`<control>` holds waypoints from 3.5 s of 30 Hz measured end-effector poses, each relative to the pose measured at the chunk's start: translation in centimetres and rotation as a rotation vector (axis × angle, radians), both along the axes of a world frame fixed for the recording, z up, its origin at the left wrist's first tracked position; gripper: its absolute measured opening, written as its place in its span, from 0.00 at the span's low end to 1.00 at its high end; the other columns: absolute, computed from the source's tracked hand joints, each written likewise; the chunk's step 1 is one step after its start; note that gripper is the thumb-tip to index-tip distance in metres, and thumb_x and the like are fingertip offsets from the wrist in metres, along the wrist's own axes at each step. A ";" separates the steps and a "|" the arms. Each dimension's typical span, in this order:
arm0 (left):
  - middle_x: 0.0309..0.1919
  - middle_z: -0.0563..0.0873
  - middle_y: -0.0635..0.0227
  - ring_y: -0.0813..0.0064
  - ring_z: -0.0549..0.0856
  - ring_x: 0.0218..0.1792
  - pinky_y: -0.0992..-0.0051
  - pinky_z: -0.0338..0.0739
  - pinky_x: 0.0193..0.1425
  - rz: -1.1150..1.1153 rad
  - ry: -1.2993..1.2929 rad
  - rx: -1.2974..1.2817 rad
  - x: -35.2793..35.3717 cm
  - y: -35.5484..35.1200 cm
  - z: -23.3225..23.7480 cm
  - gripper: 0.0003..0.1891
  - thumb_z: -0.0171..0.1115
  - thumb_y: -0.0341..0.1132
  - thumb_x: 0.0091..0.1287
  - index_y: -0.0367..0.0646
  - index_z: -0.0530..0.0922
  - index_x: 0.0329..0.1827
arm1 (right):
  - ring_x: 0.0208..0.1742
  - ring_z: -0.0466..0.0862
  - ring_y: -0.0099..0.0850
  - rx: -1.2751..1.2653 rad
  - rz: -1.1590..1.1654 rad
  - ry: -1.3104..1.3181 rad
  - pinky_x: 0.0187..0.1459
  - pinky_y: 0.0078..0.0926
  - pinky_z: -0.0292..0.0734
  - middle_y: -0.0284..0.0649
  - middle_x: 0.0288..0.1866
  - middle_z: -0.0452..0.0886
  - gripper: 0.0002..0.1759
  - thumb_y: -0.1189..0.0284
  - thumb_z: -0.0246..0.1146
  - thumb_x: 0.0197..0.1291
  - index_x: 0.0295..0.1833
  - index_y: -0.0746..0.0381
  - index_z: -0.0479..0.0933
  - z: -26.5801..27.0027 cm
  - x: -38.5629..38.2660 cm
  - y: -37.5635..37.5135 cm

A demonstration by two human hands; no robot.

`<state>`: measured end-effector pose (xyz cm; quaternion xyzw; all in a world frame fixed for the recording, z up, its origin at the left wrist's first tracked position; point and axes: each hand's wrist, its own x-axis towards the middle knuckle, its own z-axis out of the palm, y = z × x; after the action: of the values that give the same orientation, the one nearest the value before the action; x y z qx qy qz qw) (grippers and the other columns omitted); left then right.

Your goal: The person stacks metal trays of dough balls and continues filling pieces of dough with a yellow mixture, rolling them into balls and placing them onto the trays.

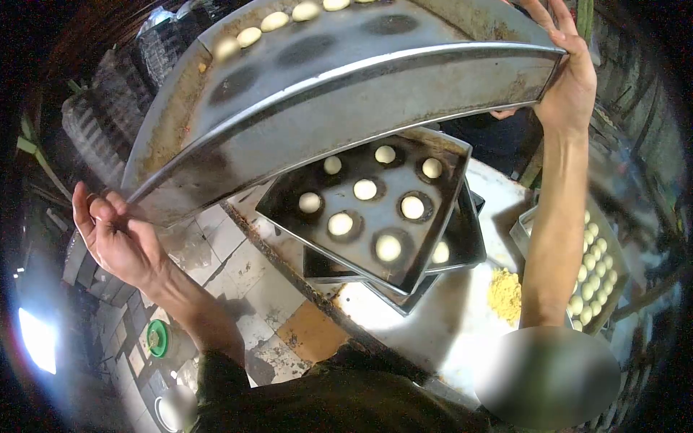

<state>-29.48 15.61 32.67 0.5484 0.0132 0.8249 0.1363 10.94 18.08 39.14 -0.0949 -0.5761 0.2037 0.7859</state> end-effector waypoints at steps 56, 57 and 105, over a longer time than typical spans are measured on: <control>0.23 0.75 0.66 0.74 0.76 0.25 0.78 0.74 0.37 -0.022 0.131 -0.687 6.5 10.3 -1.9 0.25 0.43 0.15 0.46 0.26 0.75 0.50 | 0.66 0.67 0.42 -0.445 0.074 0.019 0.61 0.40 0.71 0.50 0.67 0.64 0.34 0.70 0.48 0.58 0.70 0.65 0.48 -12.3 9.2 4.4; 0.25 0.75 0.67 0.74 0.75 0.28 0.79 0.72 0.39 -0.074 0.175 -0.691 5.9 11.4 -1.7 0.28 0.42 0.15 0.43 0.27 0.74 0.52 | 0.65 0.68 0.41 -0.505 0.100 -0.005 0.61 0.39 0.71 0.49 0.67 0.65 0.34 0.70 0.48 0.58 0.70 0.66 0.48 -11.5 8.9 4.4; 0.58 0.74 0.52 0.62 0.75 0.60 0.61 0.67 0.65 -1.609 0.642 -0.707 3.4 -2.0 -22.2 0.35 0.45 0.56 0.69 0.32 0.62 0.65 | 0.41 0.76 0.32 -0.449 -1.060 -0.362 0.41 0.29 0.74 0.38 0.39 0.72 0.18 0.77 0.67 0.44 0.42 0.63 0.69 -19.9 -14.7 -13.0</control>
<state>-26.03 13.65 10.49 0.5208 -0.0831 0.2399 0.8151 -3.73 5.05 19.27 -0.5659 -0.5179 -0.1185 0.6304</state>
